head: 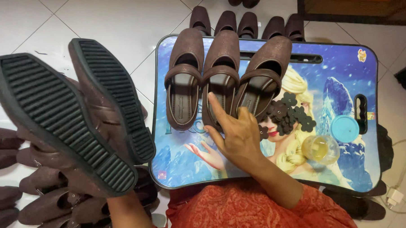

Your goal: The person attaches flower-shaped decorations to the straps of brown shoes. They pick up a shoe, place a flower on the strap, and press it into place, repeating this process for multiple shoes.

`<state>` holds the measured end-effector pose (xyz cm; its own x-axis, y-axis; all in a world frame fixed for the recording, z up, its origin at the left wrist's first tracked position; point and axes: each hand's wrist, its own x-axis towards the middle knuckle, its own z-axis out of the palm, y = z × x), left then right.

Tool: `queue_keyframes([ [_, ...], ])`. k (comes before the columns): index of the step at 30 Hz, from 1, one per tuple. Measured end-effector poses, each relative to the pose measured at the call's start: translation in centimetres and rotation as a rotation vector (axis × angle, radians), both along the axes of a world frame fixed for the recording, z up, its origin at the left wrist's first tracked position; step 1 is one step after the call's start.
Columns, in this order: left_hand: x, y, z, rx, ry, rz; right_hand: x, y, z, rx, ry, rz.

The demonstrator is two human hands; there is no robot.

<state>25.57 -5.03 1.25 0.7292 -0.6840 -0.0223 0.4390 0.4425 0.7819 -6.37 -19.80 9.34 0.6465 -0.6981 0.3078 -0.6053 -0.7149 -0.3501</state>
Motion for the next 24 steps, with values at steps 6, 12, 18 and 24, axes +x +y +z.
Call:
queue_keyframes([
  [6, -0.7, 0.7, 0.1, 0.01, 0.0, 0.006, 0.7, 0.7, -0.9, -0.127, 0.051, -0.045],
  [12, 0.1, 0.0, 0.8, 0.015, -0.023, 0.006, 1.8, 1.1, -1.1, -0.382, 0.041, -0.06],
  [18, 0.5, -0.6, 0.4, 0.037, -0.042, -0.013, 1.6, 0.9, 0.3, -0.229, 0.116, 0.213],
  [24, -0.6, -3.5, 0.2, 0.111, -0.056, -0.096, 2.2, 0.2, -0.5, -0.005, 0.274, 0.276],
])
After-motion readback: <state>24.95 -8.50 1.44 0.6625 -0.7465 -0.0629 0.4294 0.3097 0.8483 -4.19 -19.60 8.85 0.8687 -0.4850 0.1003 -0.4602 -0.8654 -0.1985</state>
